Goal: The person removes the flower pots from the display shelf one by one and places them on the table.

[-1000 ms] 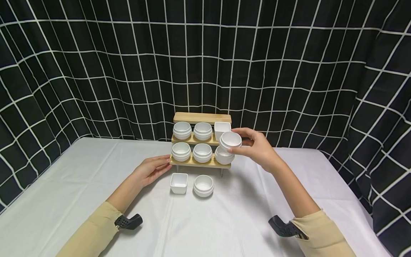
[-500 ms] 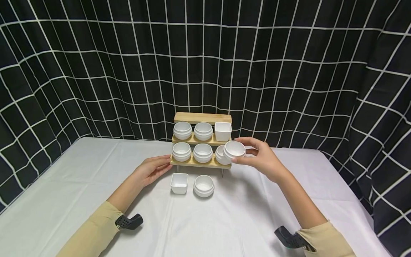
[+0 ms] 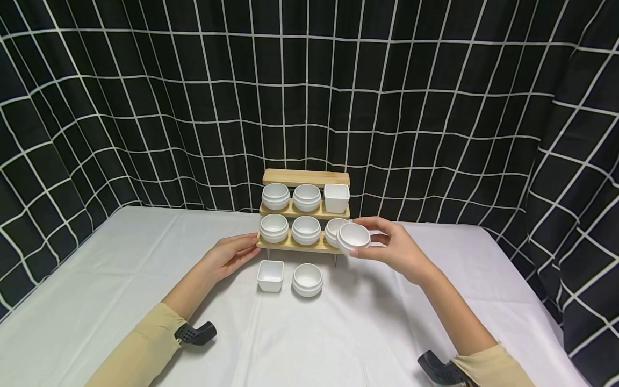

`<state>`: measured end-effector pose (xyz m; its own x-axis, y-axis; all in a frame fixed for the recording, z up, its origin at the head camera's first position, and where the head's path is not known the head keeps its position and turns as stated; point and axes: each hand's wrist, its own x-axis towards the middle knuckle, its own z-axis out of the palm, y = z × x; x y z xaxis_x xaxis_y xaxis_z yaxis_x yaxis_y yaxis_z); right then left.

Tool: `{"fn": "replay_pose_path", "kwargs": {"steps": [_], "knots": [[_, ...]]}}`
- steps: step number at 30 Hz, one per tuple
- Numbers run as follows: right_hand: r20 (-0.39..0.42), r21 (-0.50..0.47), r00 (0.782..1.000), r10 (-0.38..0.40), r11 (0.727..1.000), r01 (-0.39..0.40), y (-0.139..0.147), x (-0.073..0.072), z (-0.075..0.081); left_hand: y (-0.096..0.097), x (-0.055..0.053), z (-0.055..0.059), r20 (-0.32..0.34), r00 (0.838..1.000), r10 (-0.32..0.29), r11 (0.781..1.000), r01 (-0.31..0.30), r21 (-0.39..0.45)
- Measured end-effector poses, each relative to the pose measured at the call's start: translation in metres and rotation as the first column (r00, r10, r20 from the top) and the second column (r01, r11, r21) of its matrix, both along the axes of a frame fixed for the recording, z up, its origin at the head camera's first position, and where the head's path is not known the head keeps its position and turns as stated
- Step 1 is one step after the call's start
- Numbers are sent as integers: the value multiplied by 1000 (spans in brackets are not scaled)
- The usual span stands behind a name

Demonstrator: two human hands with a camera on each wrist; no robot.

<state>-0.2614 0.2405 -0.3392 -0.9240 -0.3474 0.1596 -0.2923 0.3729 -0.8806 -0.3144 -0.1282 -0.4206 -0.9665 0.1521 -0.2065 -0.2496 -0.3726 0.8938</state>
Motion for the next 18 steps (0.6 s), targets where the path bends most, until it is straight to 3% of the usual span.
{"fn": "replay_pose_path", "kwargs": {"steps": [18], "knots": [[28, -1, 999, 34, 999, -34, 4, 5, -16, 0, -2, 0, 17, 1000, -3, 1000, 2, 10]]}}
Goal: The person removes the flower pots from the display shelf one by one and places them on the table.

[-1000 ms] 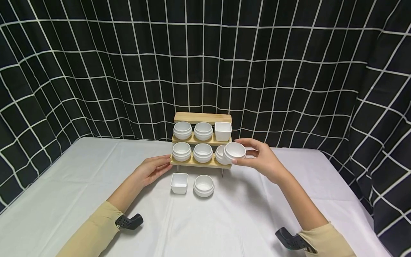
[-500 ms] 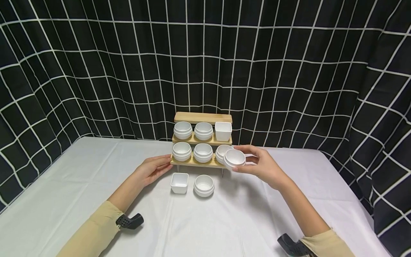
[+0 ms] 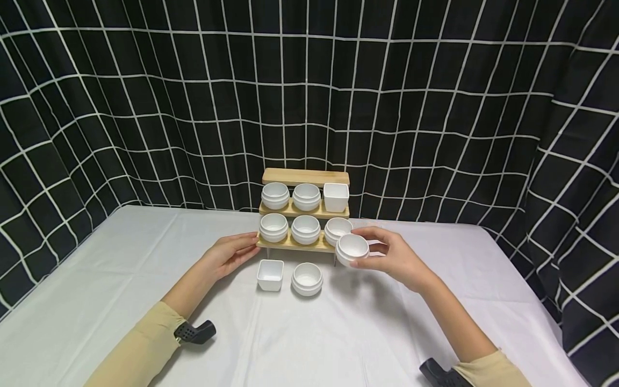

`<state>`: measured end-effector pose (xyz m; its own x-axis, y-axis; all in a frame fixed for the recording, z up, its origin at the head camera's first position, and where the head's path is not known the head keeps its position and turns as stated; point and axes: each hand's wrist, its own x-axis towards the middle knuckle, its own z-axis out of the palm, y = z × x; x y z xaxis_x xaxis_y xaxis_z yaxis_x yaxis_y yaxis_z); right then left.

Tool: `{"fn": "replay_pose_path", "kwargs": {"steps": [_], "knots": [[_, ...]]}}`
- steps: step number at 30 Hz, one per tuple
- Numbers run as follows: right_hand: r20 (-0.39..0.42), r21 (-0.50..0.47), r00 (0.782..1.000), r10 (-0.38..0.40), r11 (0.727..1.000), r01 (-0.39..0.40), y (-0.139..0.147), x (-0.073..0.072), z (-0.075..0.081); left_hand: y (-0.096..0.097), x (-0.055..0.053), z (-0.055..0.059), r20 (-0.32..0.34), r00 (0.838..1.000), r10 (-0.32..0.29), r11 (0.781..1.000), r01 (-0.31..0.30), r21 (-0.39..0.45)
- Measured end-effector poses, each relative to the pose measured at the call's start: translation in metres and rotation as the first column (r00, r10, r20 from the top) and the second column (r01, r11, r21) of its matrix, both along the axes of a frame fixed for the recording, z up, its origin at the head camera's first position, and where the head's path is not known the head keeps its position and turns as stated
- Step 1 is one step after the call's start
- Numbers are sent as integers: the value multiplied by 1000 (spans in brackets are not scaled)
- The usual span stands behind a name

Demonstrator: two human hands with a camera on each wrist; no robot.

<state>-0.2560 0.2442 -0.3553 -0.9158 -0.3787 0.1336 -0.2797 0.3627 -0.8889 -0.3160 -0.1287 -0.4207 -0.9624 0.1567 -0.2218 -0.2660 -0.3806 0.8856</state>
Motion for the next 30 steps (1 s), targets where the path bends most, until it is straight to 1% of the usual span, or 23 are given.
{"fn": "replay_pose_path", "kwargs": {"steps": [10, 19, 26, 30], "knots": [[21, -14, 999, 31, 999, -31, 1, 1, -9, 0, 2, 2, 0, 1000, -5, 1000, 5, 9], [44, -38, 997, 64, 997, -62, 3, -1, -18, 0, 2, 3, -8, 1000, -13, 1000, 13, 10], [53, -26, 995, 81, 996, -80, 3, -2, -24, -1, 2, 3, 3, 1000, 0, 1000, 0, -3], [59, -21, 994, 93, 996, -92, 3, -2, -27, 0, 2, 3, 3, 1000, -3, 1000, 3, -7]]}}
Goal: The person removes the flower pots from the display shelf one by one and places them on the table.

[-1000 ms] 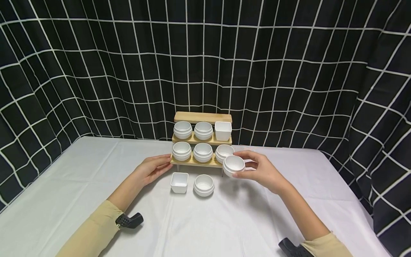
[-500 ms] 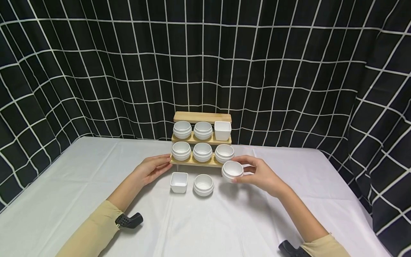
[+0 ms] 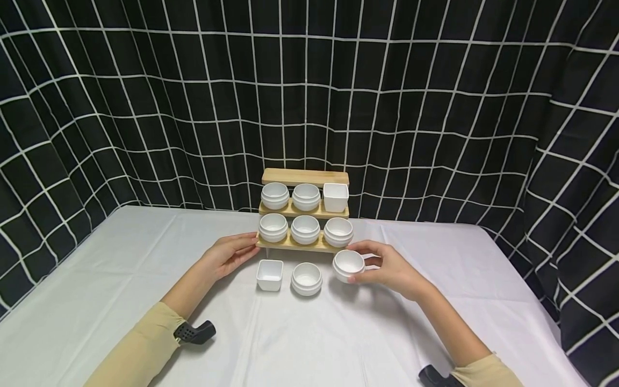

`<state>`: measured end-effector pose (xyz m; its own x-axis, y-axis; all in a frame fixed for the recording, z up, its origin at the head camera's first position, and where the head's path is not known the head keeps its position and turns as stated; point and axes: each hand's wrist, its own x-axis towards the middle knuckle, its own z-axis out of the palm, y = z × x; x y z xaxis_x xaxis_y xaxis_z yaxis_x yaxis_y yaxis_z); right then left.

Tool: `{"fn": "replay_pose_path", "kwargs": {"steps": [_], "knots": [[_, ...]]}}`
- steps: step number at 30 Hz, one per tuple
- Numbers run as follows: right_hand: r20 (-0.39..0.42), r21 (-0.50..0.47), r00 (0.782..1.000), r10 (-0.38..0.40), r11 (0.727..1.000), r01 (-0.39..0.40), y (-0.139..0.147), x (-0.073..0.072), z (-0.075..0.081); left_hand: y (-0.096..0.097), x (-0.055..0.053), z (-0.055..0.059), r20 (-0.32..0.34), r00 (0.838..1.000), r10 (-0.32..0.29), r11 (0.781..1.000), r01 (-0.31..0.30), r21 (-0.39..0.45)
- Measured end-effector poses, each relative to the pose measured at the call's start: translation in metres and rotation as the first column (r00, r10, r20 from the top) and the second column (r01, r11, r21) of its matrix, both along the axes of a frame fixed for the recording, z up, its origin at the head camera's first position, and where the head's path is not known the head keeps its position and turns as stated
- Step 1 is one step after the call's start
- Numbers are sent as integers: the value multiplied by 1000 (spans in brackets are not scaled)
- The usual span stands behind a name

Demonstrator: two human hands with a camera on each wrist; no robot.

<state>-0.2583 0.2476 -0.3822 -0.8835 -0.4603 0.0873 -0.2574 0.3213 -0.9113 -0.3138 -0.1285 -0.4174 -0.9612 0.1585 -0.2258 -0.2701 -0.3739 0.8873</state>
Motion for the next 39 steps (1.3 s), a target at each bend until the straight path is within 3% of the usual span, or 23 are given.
{"fn": "replay_pose_path", "kwargs": {"steps": [11, 22, 39], "knots": [[1, 19, 1000, 26, 999, -26, 0, -3, -8, 1, 0, 0, 0, 1000, 1, 1000, -1, -10], [56, 44, 997, 53, 998, -55, 0, -4, -12, 1, 1, 1, 1, 1000, -3, 1000, 3, 5], [89, 2, 989, 122, 992, -123, -1, -2, -16, 1, 0, 0, 12, 1000, 12, 1000, -12, -9]]}}
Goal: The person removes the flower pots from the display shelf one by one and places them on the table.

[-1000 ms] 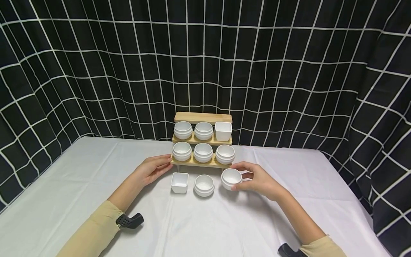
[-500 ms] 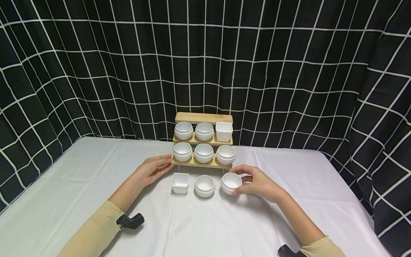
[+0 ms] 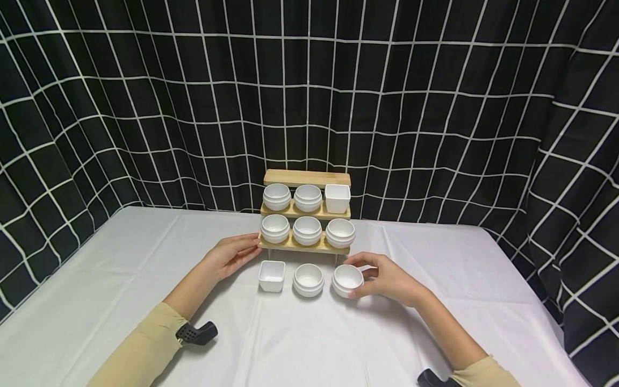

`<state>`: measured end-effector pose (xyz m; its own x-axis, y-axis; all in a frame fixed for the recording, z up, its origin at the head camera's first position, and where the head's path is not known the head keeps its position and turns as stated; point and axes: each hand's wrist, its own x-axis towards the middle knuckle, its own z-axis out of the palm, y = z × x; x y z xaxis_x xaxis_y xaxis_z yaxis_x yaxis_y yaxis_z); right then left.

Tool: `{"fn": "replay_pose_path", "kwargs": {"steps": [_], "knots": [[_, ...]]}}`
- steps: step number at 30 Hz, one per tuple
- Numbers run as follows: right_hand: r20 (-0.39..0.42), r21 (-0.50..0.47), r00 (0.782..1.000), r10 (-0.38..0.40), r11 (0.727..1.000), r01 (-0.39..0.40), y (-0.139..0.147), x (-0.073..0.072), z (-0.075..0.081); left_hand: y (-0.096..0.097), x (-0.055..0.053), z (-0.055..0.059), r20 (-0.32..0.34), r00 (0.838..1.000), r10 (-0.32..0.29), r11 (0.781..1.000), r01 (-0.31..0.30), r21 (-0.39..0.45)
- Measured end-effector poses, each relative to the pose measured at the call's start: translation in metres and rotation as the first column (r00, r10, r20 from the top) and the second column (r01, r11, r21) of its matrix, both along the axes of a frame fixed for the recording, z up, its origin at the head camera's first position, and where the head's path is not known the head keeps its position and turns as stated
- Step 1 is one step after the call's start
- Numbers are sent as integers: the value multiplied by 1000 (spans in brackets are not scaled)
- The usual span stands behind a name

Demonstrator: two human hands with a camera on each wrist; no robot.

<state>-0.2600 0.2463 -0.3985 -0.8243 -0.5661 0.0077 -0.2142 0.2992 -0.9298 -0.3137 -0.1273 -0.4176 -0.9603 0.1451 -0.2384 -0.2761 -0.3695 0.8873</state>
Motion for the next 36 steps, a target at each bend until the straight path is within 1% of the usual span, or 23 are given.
{"fn": "replay_pose_path", "kwargs": {"steps": [8, 15, 22, 36], "knots": [[25, -7, 1000, 2, 1000, -2, 1, 0, -2, 0, 0, -1, 1, 1000, 6, 1000, -6, 7], [41, -6, 999, 6, 1000, -6, 2, 0, -3, 1, -1, -1, -2, 1000, -6, 1000, 6, 7], [64, -2, 998, 6, 1000, -6, 2, -1, -3, 0, -1, -1, 1, 1000, -2, 1000, 2, 4], [69, -8, 998, 0, 1000, 1, 4, -2, -6, -1, -1, -1, -3, 1000, -11, 1000, 11, 13]]}}
